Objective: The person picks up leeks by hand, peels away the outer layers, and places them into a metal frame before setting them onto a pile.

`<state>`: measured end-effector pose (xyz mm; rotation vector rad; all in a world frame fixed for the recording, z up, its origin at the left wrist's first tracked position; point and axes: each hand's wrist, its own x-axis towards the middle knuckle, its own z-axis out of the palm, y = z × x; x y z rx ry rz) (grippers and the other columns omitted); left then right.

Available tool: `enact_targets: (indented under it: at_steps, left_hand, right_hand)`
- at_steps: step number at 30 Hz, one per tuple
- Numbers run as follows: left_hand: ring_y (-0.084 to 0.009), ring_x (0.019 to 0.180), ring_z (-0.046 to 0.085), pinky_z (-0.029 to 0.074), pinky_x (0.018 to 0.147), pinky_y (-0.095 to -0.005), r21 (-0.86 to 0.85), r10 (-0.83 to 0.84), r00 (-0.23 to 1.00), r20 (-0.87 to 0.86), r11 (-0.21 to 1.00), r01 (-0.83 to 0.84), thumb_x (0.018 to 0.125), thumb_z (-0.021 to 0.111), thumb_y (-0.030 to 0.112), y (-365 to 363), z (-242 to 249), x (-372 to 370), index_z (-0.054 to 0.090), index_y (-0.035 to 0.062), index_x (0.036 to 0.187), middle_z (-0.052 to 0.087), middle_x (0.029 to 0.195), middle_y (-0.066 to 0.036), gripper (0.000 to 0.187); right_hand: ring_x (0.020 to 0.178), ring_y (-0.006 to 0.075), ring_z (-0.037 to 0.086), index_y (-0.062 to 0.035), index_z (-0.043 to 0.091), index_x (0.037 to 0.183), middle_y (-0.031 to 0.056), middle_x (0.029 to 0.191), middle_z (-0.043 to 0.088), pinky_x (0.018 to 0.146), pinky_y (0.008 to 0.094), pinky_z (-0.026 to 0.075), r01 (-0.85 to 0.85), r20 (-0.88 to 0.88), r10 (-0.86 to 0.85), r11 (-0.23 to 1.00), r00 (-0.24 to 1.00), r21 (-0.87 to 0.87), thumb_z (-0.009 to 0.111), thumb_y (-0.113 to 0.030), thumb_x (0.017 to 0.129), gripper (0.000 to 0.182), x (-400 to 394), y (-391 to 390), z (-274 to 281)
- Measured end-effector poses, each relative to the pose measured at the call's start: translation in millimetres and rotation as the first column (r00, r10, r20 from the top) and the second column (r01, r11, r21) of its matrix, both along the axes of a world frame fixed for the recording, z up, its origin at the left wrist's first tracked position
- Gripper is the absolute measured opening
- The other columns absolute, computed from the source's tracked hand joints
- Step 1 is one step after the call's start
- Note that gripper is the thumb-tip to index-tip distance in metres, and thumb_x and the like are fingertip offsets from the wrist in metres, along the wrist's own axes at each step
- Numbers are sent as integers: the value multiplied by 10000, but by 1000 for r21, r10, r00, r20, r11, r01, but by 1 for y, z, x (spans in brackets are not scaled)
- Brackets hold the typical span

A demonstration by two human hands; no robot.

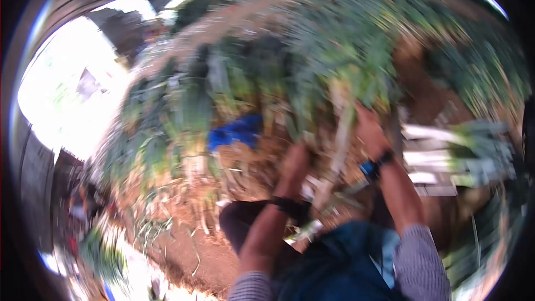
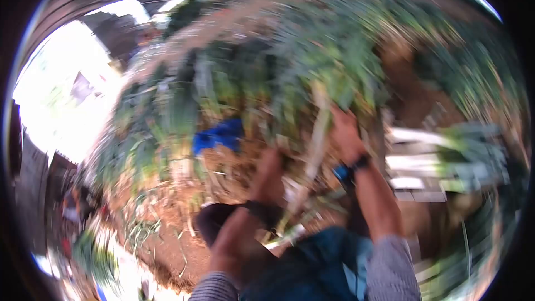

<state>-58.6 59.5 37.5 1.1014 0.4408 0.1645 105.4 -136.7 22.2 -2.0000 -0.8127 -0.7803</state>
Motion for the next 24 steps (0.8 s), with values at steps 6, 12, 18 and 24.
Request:
enact_targets:
  at_steps: [6,12,18,24]
  left_hand:
    - [-108,512,395,387,526,-273,-277,-104,989,-108,958,70,1036,483,442,1,43,-39,604,122,919,382,589,63,362]
    - [-102,445,353,323,464,-255,-344,-156,977,142,918,197,1037,485,413,45,33,-99,597,124,959,370,528,78,320]
    - [-81,380,326,311,406,-249,-63,315,924,-218,940,-335,1073,423,341,69,69,-171,587,103,911,354,477,45,331]
    - [-71,296,215,206,333,-259,23,82,967,-243,997,-78,1081,398,381,148,52,-233,613,58,855,221,396,69,449]
  right_hand:
    - [736,275,643,-40,614,1068,109,891,666,617,475,534,409,-436,699,220,567,885,706,-224,923,251,70,-8,-5]
    - [602,303,627,-11,571,1001,140,783,628,530,477,550,578,-419,745,55,519,814,636,-194,966,198,102,-35,1]
    - [646,243,600,-18,607,1012,98,813,629,564,415,510,519,-537,489,186,687,834,690,-211,922,229,106,-31,-6]
    - [697,255,623,-31,567,993,111,843,630,576,449,543,531,-466,480,0,743,847,643,-225,972,210,128,-52,8]
